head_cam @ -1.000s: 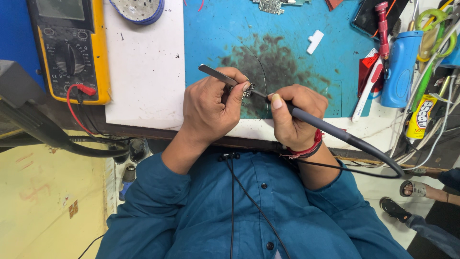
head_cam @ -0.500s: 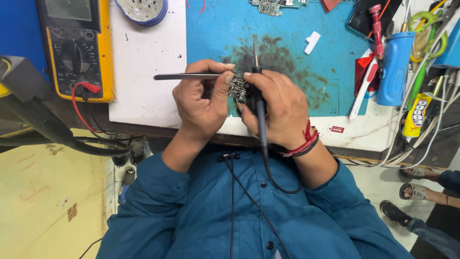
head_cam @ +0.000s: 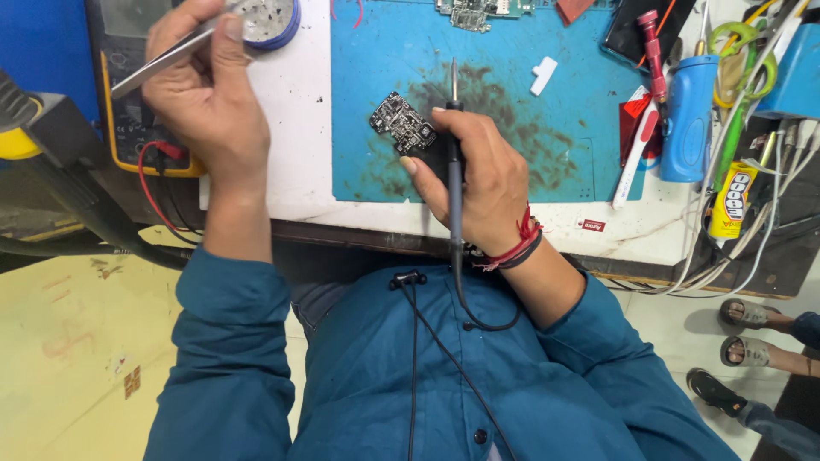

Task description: The person solders components on a small circuit board at a workbench, holding the board with tweezers in one hand while applying a soldering iron with the other. They reposition and turn the board repeatedly to solder different points, with a multimeter and other boards on the bench.

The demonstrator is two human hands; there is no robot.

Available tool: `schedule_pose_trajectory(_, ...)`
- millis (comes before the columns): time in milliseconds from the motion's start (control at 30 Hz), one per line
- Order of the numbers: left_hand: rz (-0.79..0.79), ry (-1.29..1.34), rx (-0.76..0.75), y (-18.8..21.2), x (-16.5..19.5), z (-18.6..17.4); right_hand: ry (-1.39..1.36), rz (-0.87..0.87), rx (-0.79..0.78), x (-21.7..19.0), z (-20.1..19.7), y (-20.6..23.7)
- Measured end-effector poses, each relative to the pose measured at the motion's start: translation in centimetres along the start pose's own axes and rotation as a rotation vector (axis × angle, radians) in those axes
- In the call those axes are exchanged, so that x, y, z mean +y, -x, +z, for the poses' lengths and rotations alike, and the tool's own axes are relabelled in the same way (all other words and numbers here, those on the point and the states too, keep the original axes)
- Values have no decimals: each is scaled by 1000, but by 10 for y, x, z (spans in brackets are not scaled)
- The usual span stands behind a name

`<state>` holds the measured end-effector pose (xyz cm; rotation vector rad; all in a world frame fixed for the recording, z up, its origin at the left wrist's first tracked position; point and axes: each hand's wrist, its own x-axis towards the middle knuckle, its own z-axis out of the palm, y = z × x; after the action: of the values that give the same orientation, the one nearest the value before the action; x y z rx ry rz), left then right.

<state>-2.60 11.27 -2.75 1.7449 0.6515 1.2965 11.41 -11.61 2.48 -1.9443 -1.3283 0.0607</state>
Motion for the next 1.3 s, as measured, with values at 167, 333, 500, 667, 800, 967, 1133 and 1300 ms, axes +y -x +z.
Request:
schedule_pose_trajectory(167,2,-2,-32,9,-10,-5,-111,105,12,4,-3,6)
schedule_pose_trajectory(333,-66,74,-4,16,-18,-1,-144,136,-14,5,-3,6)
schedule_pose_trajectory(500,-70,119,27,15,-21,0,-135,122,-22,4,-4,7)
schedule_pose_trajectory(667,-65,125,15,9,-24,4,-140,139,-43,4,-5,7)
schedule_pose_trajectory(800,-44,105,10,6,-23,5,-136,131,-41,3,-6,6)
schedule_pose_trajectory(967,-82,110,18,4,-23,4,-128,121,-48,2,-6,7)
schedule_pose_trajectory(1133,-78,109,7,3,-23,5,-120,104,-48,1,-6,7)
schedule_pose_trajectory(1300,-118,135,-10,2,-26,5,-112,96,-51,2,-6,6)
